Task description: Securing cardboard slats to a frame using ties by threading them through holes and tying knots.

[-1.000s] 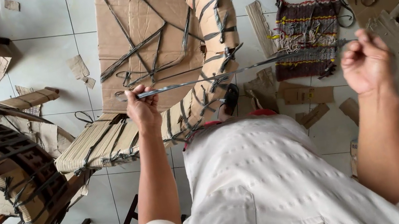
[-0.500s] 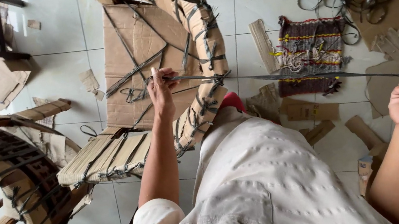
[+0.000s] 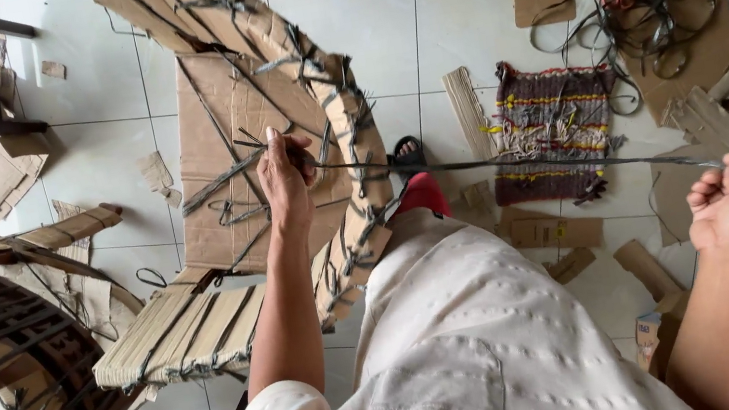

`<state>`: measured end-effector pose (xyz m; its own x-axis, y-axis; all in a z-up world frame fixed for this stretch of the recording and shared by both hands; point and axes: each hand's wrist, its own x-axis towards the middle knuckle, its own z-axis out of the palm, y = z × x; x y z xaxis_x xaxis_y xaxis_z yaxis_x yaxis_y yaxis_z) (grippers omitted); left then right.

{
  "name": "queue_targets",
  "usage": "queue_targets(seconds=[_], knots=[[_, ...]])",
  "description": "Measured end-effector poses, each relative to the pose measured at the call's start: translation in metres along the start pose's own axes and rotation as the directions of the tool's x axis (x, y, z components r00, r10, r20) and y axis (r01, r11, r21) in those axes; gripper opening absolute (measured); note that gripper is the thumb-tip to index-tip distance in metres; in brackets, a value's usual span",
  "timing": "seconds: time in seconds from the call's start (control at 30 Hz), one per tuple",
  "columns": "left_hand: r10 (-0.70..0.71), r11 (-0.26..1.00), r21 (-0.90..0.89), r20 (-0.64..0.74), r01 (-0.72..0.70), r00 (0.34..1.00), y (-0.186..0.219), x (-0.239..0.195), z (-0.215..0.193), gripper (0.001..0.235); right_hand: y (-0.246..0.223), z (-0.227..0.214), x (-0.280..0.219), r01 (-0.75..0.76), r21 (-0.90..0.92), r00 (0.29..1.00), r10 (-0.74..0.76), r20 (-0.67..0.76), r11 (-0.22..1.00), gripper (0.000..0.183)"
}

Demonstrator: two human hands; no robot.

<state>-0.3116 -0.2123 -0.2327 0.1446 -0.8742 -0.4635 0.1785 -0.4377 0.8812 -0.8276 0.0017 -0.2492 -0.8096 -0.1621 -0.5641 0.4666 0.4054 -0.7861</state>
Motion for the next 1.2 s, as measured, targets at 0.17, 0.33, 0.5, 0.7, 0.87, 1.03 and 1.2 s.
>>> queue_targets(seconds=[0.17, 0.33, 0.5, 0.7, 0.87, 1.03, 1.2], knots=[[0.133, 0.961, 0.248, -0.04, -0.119, 0.99, 0.012, 0.032, 0.05, 0.052, -0.002, 0.01, 0.044, 0.174, -0.264, 0.981, -0.145, 0.127, 0.949, 0.017], [0.158, 0.932, 0.341, -0.079, -0.123, 0.984, -0.032, 0.045, 0.087, 0.065, 0.043, -0.028, 0.108, 0.195, -0.257, 0.973, -0.154, 0.173, 0.946, 0.012], [0.148, 0.959, 0.281, -0.548, 0.015, 0.823, -0.059, 0.026, 0.109, 0.067, 0.095, -0.06, 0.172, 0.16, -0.289, 0.959, -0.08, 0.273, 0.944, 0.014], [0.569, 0.795, 0.502, -0.424, -0.34, 0.705, -0.047, -0.044, 0.182, 0.048, 0.079, -0.04, 0.208, 0.264, -0.493, 0.852, 0.04, 0.523, 0.829, 0.015], [0.406, 0.909, 0.207, -0.247, -0.361, 0.88, -0.053, -0.09, 0.226, 0.053, 0.043, -0.008, 0.228, 0.652, -0.728, 0.742, 0.022, 0.67, 0.213, 0.034], [0.211, 0.954, 0.229, -0.045, -0.196, 0.976, -0.032, -0.137, 0.266, 0.061, -0.05, 0.086, 0.065, 0.959, -0.219, 0.244, -0.136, 0.96, 0.177, 0.067], [0.219, 0.975, 0.052, -0.009, -0.218, 0.976, -0.025, -0.124, 0.261, 0.051, -0.103, 0.164, -0.088, 0.622, 0.011, -0.296, 0.221, 0.929, 0.783, 0.093]])
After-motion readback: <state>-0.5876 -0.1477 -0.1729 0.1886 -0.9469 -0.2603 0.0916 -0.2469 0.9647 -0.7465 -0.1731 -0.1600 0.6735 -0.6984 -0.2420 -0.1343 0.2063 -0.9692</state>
